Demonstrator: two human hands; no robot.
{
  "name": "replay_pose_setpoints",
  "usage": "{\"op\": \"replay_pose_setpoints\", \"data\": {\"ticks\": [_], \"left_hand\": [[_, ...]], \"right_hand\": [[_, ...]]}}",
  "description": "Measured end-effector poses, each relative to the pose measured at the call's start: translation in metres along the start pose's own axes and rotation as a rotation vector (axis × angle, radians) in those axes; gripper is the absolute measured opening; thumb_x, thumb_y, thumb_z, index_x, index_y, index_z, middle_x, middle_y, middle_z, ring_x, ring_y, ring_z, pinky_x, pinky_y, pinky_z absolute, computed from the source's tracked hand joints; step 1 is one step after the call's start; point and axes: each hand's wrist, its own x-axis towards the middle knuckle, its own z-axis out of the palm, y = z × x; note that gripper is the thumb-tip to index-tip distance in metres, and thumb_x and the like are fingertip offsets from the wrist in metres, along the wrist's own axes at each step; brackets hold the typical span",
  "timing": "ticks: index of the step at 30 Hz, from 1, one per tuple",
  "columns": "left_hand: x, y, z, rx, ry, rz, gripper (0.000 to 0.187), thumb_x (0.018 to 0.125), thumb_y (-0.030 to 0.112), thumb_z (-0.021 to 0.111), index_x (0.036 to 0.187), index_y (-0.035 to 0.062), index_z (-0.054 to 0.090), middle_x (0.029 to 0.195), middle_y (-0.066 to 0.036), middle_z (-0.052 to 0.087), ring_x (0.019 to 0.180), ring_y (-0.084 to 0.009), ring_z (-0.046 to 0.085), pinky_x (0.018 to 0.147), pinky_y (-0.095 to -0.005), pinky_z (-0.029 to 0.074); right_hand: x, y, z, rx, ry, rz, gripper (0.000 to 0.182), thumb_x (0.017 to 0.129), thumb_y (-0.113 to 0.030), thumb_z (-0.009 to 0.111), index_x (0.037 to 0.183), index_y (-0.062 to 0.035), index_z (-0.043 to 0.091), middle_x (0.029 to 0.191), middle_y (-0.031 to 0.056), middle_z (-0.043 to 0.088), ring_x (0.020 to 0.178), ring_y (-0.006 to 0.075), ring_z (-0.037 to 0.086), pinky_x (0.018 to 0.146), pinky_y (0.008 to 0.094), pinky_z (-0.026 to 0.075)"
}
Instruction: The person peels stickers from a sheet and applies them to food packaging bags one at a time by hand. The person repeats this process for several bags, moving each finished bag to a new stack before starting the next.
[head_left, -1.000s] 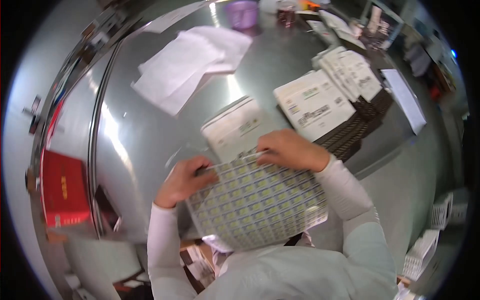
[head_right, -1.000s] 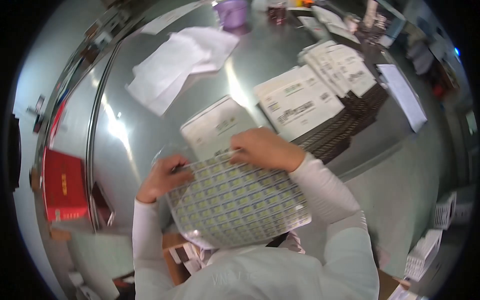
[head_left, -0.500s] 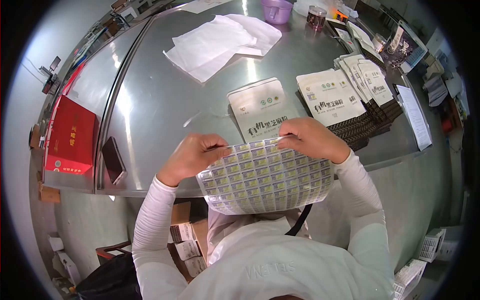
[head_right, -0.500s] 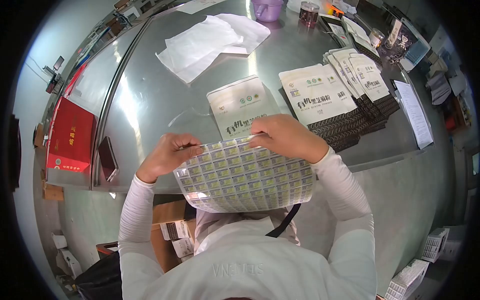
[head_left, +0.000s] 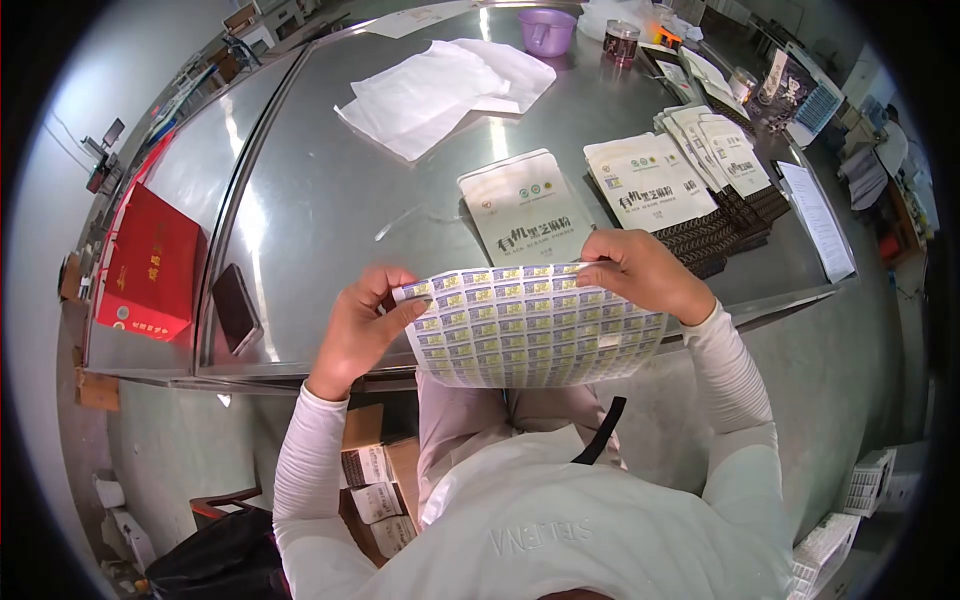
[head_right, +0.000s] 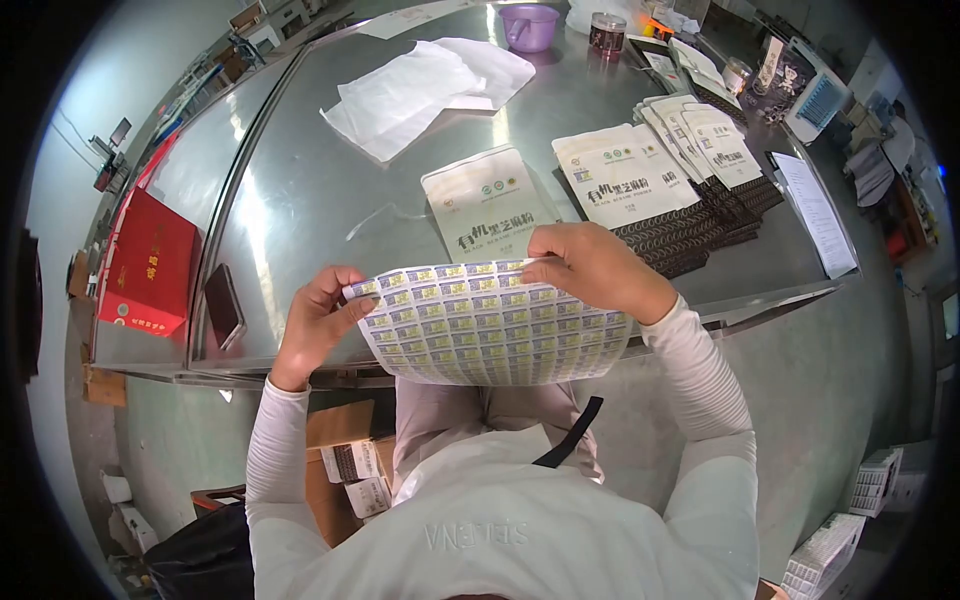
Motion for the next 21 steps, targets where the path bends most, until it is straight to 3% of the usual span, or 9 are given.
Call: {"op": "replay_pose_setpoints", "data": {"ticks": [6, 18, 21], "left_hand": [[-0.016, 0.003, -0.003, -0.073, 0.058, -0.021, 0.007, 0.087, 0.006, 0.069, 0.088, 0.0006, 0.065, 0.076, 0.002, 0.063, 0.070, -0.0043, 0.050, 0.062, -0.0209, 0.041], [-0.029, 0.000, -0.024, 0.007, -0.099, -0.095, 0.012, 0.086, 0.008, 0.071, 0.090, 0.0001, 0.063, 0.079, 0.000, 0.063, 0.074, -0.0064, 0.052, 0.066, -0.0233, 0.043], [-0.027, 0.018, -0.010, 0.224, 0.030, 0.112, 0.018, 0.082, 0.011, 0.074, 0.092, 0.0015, 0.063, 0.079, -0.002, 0.062, 0.076, -0.0122, 0.055, 0.068, -0.0285, 0.044]], "right_hand": [[-0.008, -0.014, 0.001, 0.063, -0.002, -0.013, 0.017, 0.082, -0.012, 0.072, 0.084, -0.0019, 0.058, 0.072, 0.0091, 0.058, 0.063, 0.0212, 0.055, 0.058, 0.0311, 0.042], [-0.011, -0.025, 0.010, -0.011, 0.007, -0.079, 0.018, 0.081, -0.017, 0.070, 0.083, -0.0028, 0.059, 0.072, 0.0109, 0.057, 0.064, 0.0272, 0.055, 0.060, 0.0349, 0.042], [-0.007, -0.026, 0.015, -0.034, -0.021, -0.144, 0.020, 0.082, -0.020, 0.069, 0.082, -0.0034, 0.059, 0.071, 0.0114, 0.057, 0.065, 0.0293, 0.056, 0.060, 0.0370, 0.042]]}}
